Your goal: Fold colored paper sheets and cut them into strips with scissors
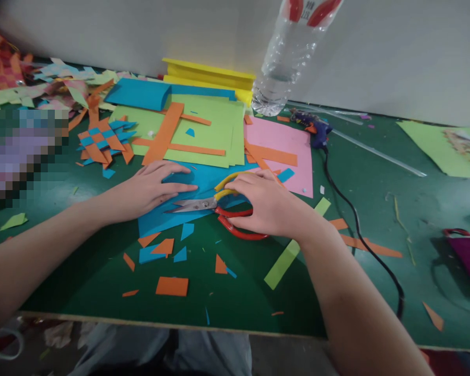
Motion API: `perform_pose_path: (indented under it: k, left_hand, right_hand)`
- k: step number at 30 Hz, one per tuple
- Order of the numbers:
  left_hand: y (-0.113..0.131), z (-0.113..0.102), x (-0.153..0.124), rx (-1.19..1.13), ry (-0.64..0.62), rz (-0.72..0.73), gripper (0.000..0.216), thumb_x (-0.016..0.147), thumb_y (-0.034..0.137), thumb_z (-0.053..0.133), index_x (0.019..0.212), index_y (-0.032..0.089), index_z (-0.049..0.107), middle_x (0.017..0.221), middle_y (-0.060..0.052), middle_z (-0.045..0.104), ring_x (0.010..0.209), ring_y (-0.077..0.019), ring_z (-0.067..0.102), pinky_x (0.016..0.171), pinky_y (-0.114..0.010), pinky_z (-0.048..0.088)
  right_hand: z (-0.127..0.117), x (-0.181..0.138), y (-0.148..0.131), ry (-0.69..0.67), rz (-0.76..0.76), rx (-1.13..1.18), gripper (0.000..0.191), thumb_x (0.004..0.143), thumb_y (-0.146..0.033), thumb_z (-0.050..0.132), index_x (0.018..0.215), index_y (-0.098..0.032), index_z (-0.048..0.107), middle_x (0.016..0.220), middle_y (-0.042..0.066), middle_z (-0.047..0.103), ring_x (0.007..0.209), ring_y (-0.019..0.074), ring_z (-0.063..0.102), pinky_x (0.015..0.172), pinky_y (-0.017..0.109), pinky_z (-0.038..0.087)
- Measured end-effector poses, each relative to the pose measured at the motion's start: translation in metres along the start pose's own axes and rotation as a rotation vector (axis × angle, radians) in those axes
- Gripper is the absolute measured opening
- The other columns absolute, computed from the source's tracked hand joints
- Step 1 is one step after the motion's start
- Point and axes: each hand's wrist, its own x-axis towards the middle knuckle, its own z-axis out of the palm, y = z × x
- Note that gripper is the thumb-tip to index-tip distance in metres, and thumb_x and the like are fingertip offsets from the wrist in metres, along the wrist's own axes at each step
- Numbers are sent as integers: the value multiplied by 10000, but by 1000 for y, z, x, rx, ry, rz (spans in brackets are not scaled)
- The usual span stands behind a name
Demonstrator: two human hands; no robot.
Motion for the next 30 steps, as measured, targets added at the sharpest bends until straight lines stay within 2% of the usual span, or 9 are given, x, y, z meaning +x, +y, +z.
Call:
perform_pose_path:
  k: [7,13,18,23,30]
  left_hand:
    - [1,-1,0,18,-1,8,383,1036,264,354,1340,342,574,1432,-73,461,1342,-270,375,1089,-501,345]
    - [0,0,0,10,3,7,385,1038,279,346,1336,344,581,1426,-78,468,1327,-280,392,1080,-511,350]
    - [2,-3,1,-15,-27,-38,400,1036,262,330,1326,342,594,1430,-76,470,1331,-287,395,1087,-511,342]
    - [3,-2,1,19,-19,-15,389,1034,266,350,1338,336,582,1428,-82,466,1334,-286,388,1083,-509,347]
    - [0,0,0,27,13,10,396,1028,244,359,1343,368,566,1422,-59,470,1341,-262,384,1085,-490,354]
  right_hand:
    - [1,-2,3,12,-26,-17,411,833,-409,607,1211,-247,608,1214,103,656,1161,327,585,1008,526,384]
    - [1,-1,0,14,-13,-8,407,813,-400,627,1197,-267,618,1192,85,664,1150,325,586,997,526,393]
    - [2,1,-4,-5,-12,-28,425,822,-441,616,1196,-239,622,1172,103,665,1148,326,575,1003,532,384]
    - [1,0,-2,-11,-40,-28,449,849,-424,592,1249,-220,603,1205,125,653,1156,331,574,1018,550,369]
    - [1,0,-2,9,-36,-13,427,817,-418,629,1217,-269,622,1195,84,666,1152,323,592,1034,542,360]
